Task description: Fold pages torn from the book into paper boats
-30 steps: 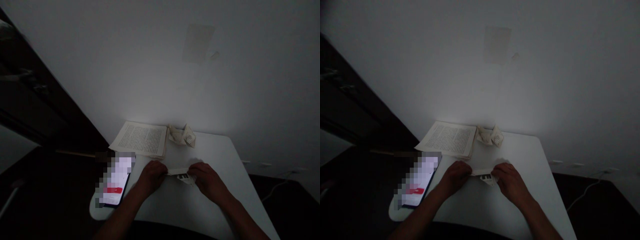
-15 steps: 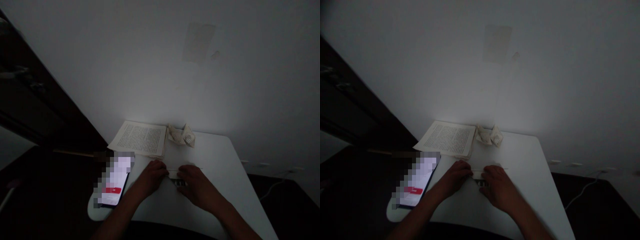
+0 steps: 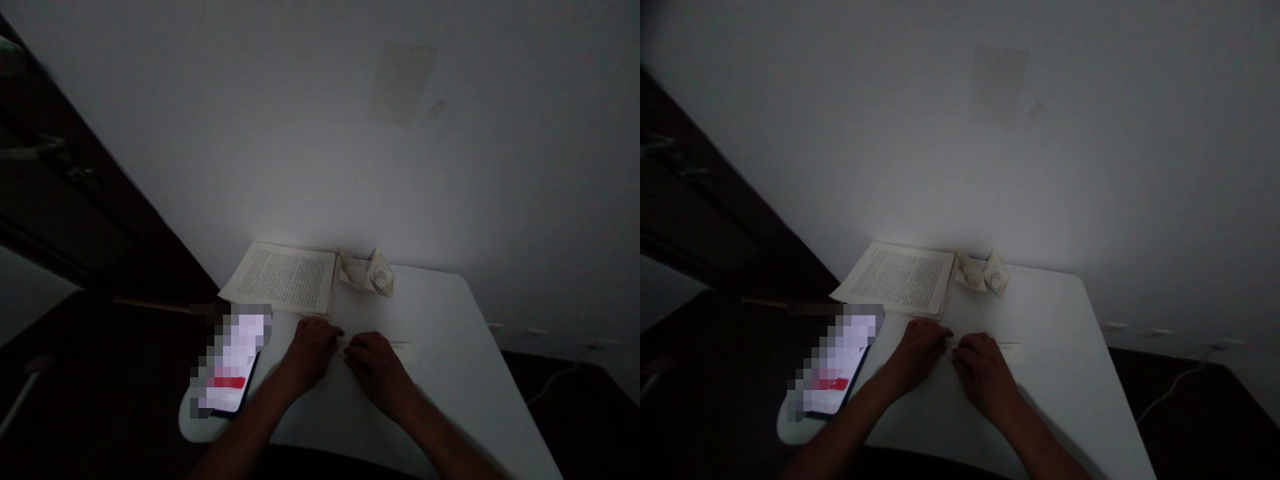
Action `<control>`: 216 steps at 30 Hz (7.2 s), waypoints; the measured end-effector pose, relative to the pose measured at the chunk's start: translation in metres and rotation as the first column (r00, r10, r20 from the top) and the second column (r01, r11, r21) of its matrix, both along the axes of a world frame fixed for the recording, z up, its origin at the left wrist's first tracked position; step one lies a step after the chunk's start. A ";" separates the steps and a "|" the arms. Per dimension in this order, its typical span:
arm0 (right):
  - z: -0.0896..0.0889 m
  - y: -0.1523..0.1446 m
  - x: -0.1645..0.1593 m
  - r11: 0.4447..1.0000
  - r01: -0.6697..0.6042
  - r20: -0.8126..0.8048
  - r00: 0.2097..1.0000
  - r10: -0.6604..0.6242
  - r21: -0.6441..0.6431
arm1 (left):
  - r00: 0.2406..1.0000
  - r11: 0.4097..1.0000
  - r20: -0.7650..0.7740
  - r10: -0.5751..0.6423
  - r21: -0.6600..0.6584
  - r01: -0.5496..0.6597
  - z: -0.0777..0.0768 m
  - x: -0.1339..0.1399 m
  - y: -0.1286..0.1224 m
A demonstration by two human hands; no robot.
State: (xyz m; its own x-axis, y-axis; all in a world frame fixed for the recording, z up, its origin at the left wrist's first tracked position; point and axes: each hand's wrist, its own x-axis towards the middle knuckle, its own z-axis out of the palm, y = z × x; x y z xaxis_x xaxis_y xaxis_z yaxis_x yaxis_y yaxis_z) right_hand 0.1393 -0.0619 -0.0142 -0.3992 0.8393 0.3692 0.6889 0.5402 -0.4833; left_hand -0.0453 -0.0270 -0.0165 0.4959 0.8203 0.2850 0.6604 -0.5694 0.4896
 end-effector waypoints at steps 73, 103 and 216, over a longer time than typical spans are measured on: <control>-0.016 0.005 0.003 0.967 0.220 0.186 0.952 -0.241 0.125 | 0.971 0.994 -0.238 -0.001 0.107 0.027 0.009 0.013 -0.015; -0.015 0.005 0.004 0.965 0.215 0.186 0.953 -0.241 0.147 | 0.979 0.989 -0.190 0.071 0.141 -0.045 0.007 0.016 -0.013; 0.001 -0.016 0.072 0.688 -0.118 -0.583 0.643 -0.497 -0.716 | 0.988 0.958 0.043 -0.147 0.255 0.132 -0.001 0.073 -0.035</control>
State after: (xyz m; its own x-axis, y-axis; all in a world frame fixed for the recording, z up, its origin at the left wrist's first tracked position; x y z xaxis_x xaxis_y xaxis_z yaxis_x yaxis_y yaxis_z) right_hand 0.2113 -0.0775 -0.0133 -0.0759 0.9709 -0.2271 0.0131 -0.2267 -0.9739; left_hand 0.0272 -0.0619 -0.0172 0.5756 0.6428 0.5055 0.5392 -0.7631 0.3564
